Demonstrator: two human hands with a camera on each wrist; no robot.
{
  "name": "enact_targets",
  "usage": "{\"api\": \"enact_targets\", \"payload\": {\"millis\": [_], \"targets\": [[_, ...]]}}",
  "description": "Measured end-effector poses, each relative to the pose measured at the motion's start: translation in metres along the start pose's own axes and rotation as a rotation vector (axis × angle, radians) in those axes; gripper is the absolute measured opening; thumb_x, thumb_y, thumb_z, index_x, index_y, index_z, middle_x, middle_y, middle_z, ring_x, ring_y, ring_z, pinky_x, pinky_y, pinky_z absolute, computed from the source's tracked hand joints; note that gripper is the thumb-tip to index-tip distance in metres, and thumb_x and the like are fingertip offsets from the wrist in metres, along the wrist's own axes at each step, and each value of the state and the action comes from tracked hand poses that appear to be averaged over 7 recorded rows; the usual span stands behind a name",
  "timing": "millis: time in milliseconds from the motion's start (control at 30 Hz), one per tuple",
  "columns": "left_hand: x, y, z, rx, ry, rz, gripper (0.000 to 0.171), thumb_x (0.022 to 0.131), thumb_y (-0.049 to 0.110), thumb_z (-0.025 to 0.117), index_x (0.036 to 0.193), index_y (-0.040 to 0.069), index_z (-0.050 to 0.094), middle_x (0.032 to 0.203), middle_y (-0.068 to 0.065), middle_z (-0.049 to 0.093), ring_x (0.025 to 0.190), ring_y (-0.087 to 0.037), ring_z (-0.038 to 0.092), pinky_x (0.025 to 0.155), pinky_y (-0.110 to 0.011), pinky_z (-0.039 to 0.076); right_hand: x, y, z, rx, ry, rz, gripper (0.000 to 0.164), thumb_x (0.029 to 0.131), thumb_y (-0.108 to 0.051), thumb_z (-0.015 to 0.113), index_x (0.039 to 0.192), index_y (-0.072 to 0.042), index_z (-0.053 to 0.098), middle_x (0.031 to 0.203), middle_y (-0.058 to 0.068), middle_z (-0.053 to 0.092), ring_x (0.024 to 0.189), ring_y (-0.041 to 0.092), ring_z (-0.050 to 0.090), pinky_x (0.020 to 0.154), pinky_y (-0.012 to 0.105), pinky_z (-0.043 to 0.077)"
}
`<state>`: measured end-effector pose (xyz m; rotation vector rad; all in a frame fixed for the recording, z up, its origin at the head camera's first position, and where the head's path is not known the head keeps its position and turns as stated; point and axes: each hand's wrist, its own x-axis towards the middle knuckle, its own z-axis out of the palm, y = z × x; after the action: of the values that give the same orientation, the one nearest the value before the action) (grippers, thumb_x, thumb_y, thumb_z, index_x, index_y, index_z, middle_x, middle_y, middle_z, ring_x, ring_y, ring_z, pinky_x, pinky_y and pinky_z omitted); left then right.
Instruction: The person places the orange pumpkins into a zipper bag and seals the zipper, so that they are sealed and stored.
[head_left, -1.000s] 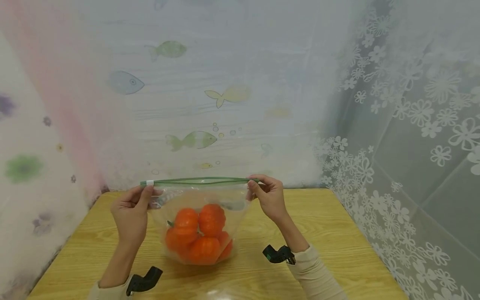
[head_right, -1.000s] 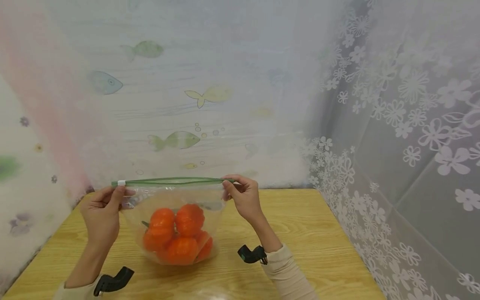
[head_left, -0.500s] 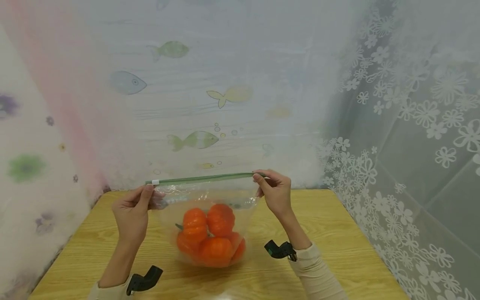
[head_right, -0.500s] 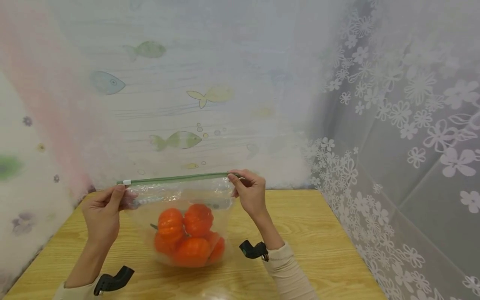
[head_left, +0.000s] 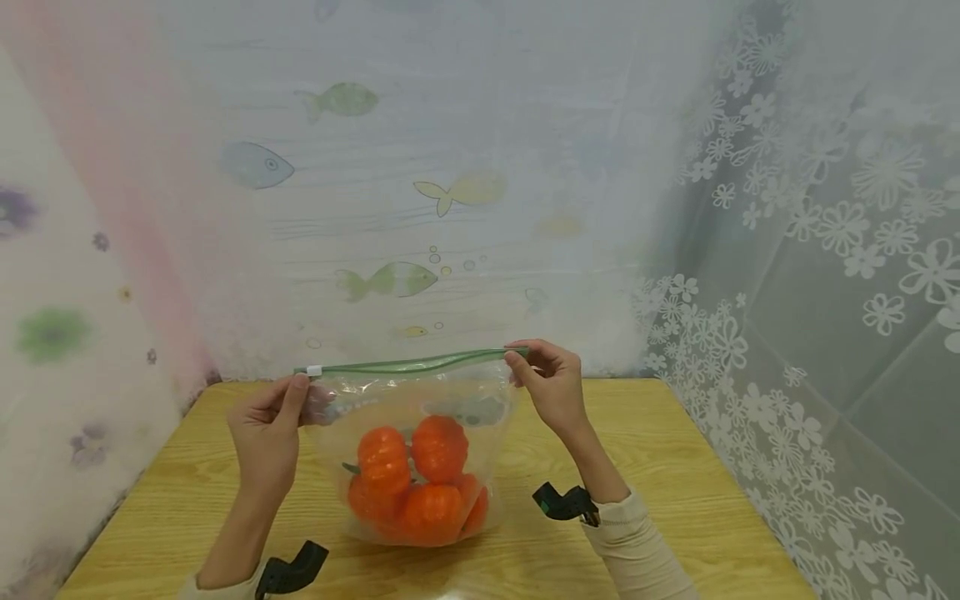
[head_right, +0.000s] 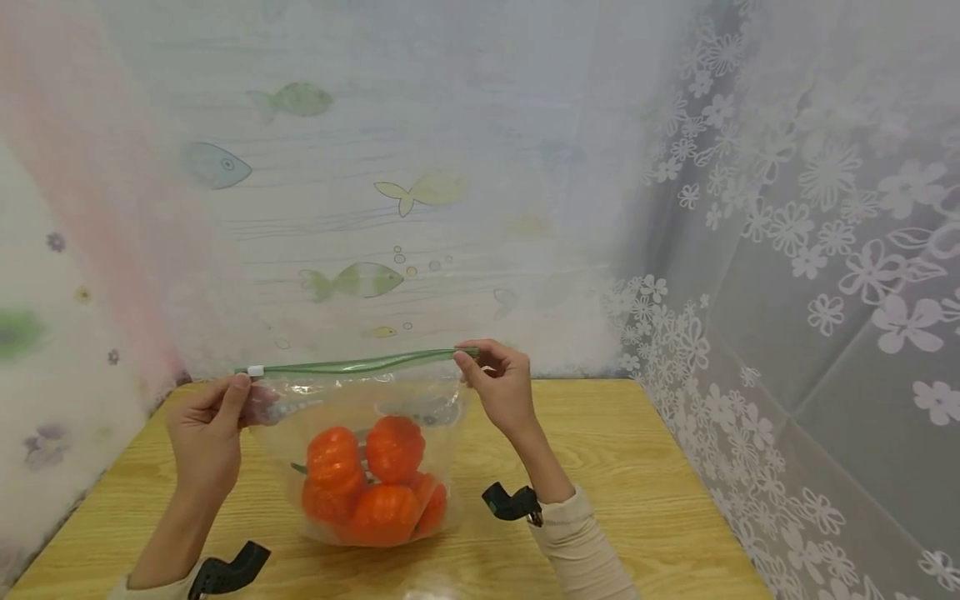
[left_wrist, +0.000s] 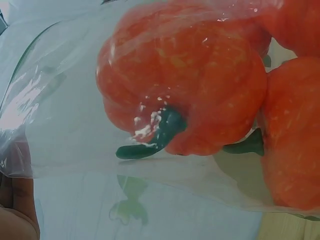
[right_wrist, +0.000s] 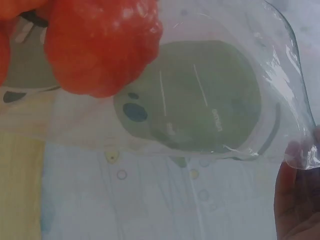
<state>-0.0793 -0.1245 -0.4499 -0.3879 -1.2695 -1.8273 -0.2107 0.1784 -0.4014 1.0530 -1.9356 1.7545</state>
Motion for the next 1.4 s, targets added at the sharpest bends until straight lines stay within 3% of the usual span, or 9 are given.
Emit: {"api": "enact_targets", "payload": {"millis": [100, 233, 367, 533, 600, 900, 1200, 1400], "targets": [[-0.002, -0.001, 0.003, -0.025, -0.016, 0.033, 0.021, 0.100, -0.015, 0.049, 0.096, -0.022, 0.069, 0.078, -0.007, 0.076, 0.061, -0.013, 0.071, 0.058, -0.023, 0.060, 0.002, -0.005, -0.001, -0.009, 0.013, -0.009, 0.019, 0.094, 0.004, 0.069, 0.112, 0.007, 0.070, 0.090, 0.000, 0.069, 0.083, 0.010, 0.066, 0.076, 0.023, 0.059], [-0.006, -0.002, 0.009, -0.026, 0.001, 0.024, 0.021, 0.100, -0.014, 0.050, 0.096, -0.020, 0.070, 0.077, -0.007, 0.076, 0.061, -0.012, 0.072, 0.058, -0.023, 0.060, 0.004, -0.018, -0.001, 0.015, 0.002, -0.052, 0.028, 0.092, 0.007, 0.069, 0.121, 0.008, 0.066, 0.106, -0.003, 0.067, 0.102, 0.014, 0.066, 0.097, 0.029, 0.055], [-0.010, -0.001, 0.015, -0.014, 0.040, 0.011, 0.019, 0.099, -0.013, 0.053, 0.098, -0.021, 0.071, 0.077, -0.006, 0.077, 0.062, -0.011, 0.073, 0.058, -0.021, 0.060, 0.003, -0.032, 0.004, 0.003, -0.027, -0.095, 0.031, 0.091, 0.008, 0.068, 0.122, 0.006, 0.065, 0.116, 0.000, 0.068, 0.111, 0.016, 0.065, 0.105, 0.033, 0.052], [-0.011, 0.000, 0.020, -0.043, 0.048, 0.032, 0.019, 0.099, -0.015, 0.053, 0.101, -0.023, 0.069, 0.078, -0.009, 0.077, 0.062, -0.012, 0.073, 0.058, -0.022, 0.060, 0.002, -0.051, 0.013, -0.209, -0.067, -0.238, 0.032, 0.090, 0.001, 0.074, 0.122, -0.005, 0.070, 0.117, 0.011, 0.069, 0.114, 0.022, 0.063, 0.105, 0.037, 0.051], [-0.011, 0.000, 0.022, -0.058, 0.051, 0.037, 0.019, 0.098, -0.016, 0.052, 0.101, -0.024, 0.069, 0.078, -0.010, 0.077, 0.063, -0.013, 0.074, 0.057, -0.023, 0.060, 0.002, -0.059, 0.017, -0.297, -0.077, -0.306, 0.033, 0.089, -0.002, 0.076, 0.121, -0.007, 0.071, 0.118, 0.009, 0.069, 0.113, 0.024, 0.062, 0.102, 0.039, 0.052], [-0.011, 0.002, 0.028, 0.013, 0.135, 0.015, 0.019, 0.099, -0.010, 0.058, 0.104, -0.026, 0.067, 0.077, -0.008, 0.077, 0.063, -0.013, 0.074, 0.055, -0.024, 0.059, -0.004, -0.088, 0.039, -0.599, -0.088, -0.489, 0.028, 0.093, -0.014, 0.075, 0.120, -0.005, 0.071, 0.114, 0.009, 0.070, 0.109, 0.027, 0.061, 0.094, 0.041, 0.055], [-0.012, 0.002, 0.032, 0.027, 0.146, 0.000, 0.020, 0.099, -0.008, 0.058, 0.106, -0.025, 0.067, 0.076, -0.008, 0.077, 0.060, -0.013, 0.073, 0.055, -0.024, 0.059, -0.011, -0.086, 0.081, -0.669, -0.232, -0.515, 0.038, 0.095, -0.025, 0.075, 0.127, -0.005, 0.067, 0.121, 0.007, 0.067, 0.115, 0.022, 0.061, 0.100, 0.030, 0.054], [-0.013, 0.001, 0.032, 0.000, 0.107, 0.028, 0.020, 0.100, -0.010, 0.056, 0.106, -0.024, 0.067, 0.078, -0.008, 0.077, 0.062, -0.012, 0.073, 0.056, -0.023, 0.059, -0.002, -0.075, 0.099, -0.717, -0.252, -0.501, 0.041, 0.093, -0.024, 0.077, 0.128, -0.006, 0.067, 0.122, 0.007, 0.069, 0.112, 0.021, 0.063, 0.101, 0.028, 0.054]]}}
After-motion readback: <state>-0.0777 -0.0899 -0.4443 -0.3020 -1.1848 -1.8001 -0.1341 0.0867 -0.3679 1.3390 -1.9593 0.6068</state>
